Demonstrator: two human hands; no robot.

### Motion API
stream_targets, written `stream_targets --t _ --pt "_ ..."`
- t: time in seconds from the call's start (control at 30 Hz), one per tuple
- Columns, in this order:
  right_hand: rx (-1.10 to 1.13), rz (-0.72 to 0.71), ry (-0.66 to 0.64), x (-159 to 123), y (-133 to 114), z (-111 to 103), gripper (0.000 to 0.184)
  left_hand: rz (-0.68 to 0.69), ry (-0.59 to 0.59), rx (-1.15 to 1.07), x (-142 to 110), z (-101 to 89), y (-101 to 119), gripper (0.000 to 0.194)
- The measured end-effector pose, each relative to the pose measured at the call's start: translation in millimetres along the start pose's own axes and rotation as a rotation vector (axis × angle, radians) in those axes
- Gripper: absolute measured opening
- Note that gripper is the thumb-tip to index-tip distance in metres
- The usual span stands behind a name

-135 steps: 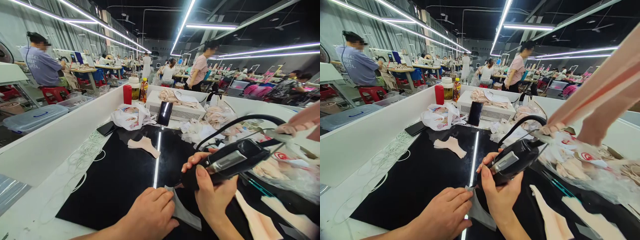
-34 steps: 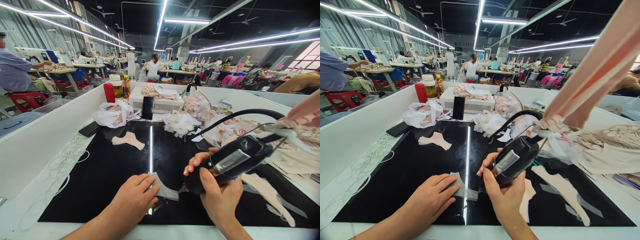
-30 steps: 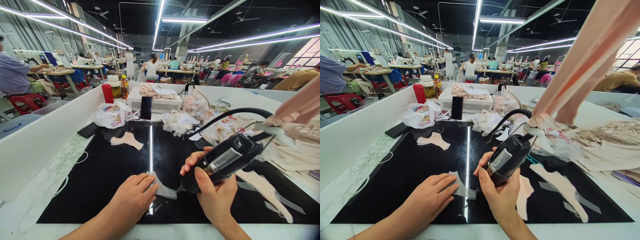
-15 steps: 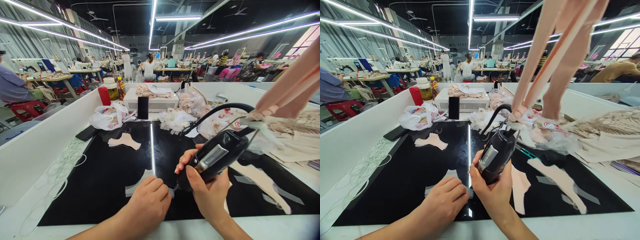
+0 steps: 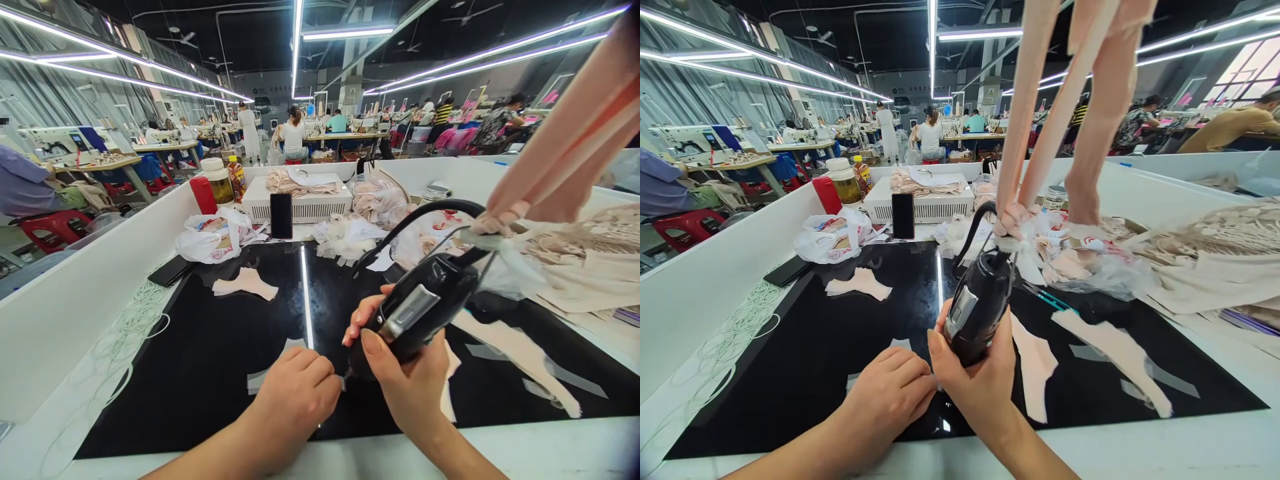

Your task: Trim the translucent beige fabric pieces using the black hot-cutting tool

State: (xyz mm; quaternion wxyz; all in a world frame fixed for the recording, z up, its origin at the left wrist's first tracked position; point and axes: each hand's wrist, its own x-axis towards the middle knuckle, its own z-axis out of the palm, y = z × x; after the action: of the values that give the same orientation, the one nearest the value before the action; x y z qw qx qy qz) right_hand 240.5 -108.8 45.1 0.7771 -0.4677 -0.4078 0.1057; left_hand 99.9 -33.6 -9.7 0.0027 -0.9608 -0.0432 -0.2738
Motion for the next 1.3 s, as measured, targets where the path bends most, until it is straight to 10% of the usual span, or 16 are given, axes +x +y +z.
stream_targets --t 1.3 --pt "0.092 0.049 -0.024 -7 7 -11 0.037 -0.011 0.039 0.005 -8 20.1 0 0.027"
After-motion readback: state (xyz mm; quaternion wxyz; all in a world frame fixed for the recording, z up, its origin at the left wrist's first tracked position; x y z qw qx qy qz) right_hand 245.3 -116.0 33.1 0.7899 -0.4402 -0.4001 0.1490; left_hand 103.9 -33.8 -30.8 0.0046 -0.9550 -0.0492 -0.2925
